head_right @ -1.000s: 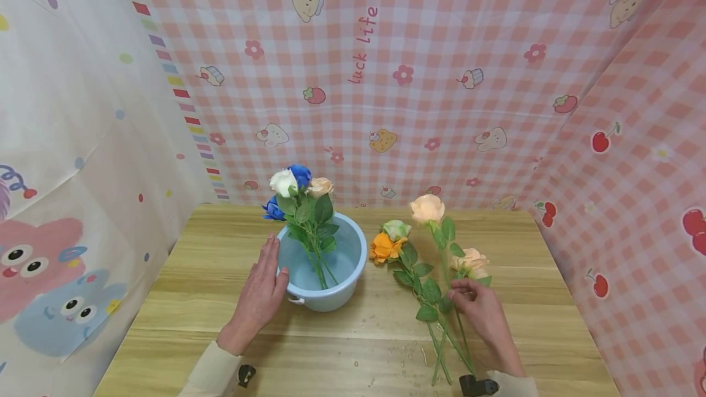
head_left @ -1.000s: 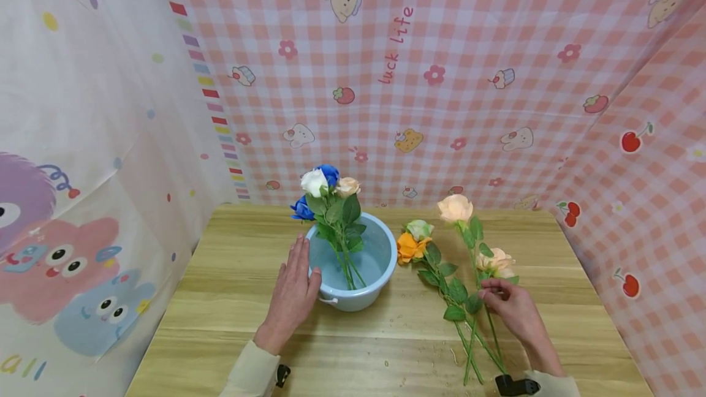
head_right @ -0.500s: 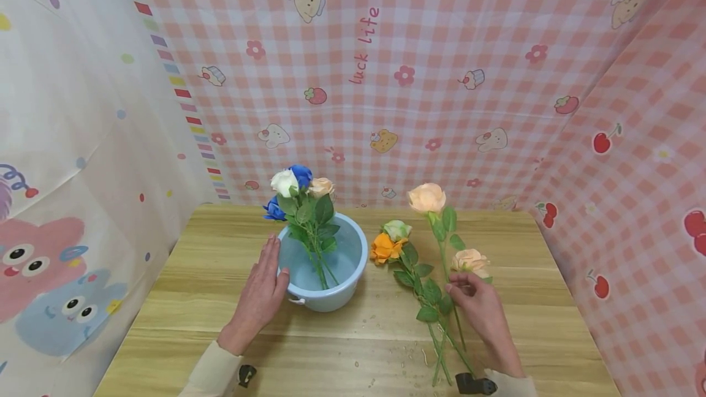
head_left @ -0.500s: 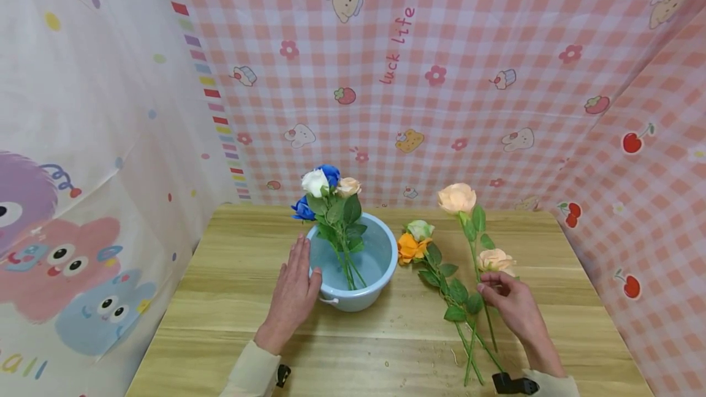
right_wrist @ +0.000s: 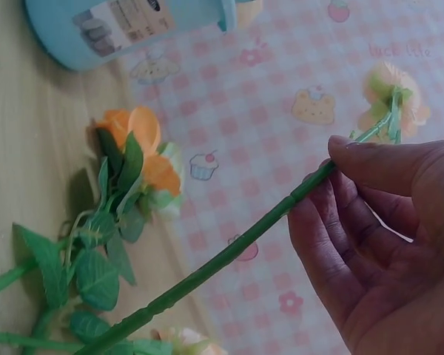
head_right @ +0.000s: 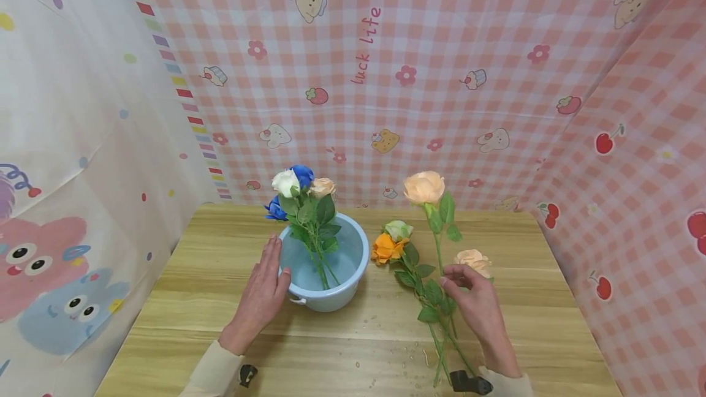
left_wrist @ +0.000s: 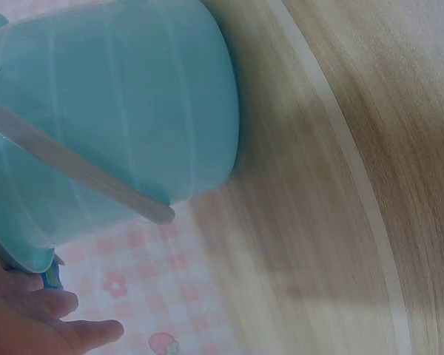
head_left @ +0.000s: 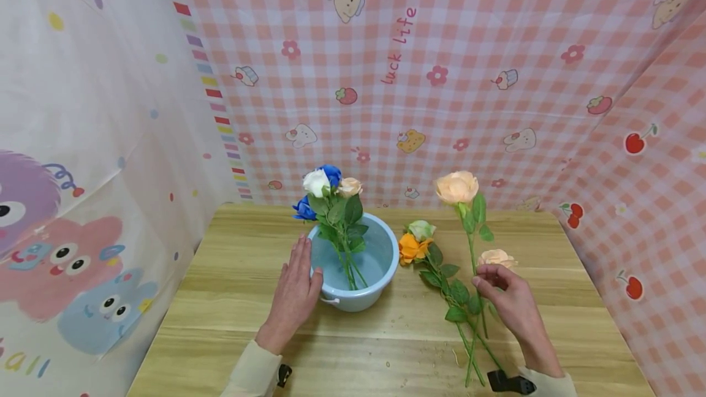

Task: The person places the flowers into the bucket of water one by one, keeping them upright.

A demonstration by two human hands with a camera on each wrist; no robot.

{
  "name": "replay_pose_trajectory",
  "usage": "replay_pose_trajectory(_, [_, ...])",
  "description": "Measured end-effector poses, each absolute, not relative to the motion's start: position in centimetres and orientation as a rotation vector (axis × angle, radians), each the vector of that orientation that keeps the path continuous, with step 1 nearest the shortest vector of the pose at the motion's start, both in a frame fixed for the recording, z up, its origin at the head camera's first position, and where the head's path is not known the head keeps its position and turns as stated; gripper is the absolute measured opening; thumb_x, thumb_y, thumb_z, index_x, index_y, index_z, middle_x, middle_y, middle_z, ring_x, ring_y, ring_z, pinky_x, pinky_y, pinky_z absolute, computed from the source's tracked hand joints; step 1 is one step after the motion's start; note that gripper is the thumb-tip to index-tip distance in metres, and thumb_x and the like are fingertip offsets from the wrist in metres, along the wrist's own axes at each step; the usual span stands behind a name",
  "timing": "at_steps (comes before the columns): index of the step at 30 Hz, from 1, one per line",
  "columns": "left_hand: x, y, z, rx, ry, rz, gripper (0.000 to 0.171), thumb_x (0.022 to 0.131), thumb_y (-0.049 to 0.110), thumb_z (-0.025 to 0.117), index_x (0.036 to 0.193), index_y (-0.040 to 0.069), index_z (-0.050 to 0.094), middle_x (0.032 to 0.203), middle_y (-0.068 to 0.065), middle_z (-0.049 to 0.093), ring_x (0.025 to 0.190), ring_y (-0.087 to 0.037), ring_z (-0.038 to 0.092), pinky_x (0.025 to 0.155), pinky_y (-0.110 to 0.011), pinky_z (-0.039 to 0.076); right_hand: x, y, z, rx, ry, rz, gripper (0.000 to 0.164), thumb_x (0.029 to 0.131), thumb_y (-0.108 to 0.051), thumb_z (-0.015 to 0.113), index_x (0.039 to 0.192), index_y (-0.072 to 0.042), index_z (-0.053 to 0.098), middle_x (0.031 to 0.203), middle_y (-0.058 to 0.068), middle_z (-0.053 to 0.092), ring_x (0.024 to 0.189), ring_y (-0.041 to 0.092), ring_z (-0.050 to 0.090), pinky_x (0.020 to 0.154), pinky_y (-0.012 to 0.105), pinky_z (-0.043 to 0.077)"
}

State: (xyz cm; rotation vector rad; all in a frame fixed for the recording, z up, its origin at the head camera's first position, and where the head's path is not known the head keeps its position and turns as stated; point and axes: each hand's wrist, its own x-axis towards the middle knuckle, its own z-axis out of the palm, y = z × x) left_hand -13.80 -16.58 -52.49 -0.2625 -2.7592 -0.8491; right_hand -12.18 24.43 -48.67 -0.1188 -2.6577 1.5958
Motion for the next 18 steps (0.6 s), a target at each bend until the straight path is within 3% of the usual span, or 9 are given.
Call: replay_pose_trajectory(18, [-13.8, -16.7, -52.5, -0.263, -2.758, -0.856, 0.066, 0.109, 0.026, 0.046, 0.162, -0.005, 0.021, 0.172, -0.017, 0.014, 0.155, -0.040, 0.021, 0.116, -0.069, 0.028, -12.5, 22.1, -47.5, -0.036, -2.560, 1.589, 0.026, 0.098, -0.016, 0.073, 0.118, 0.000, 0.070, 0.109, 0.011, 0.069, 0.094, 0.002, 0.062, 0.080, 0.015, 0.053])
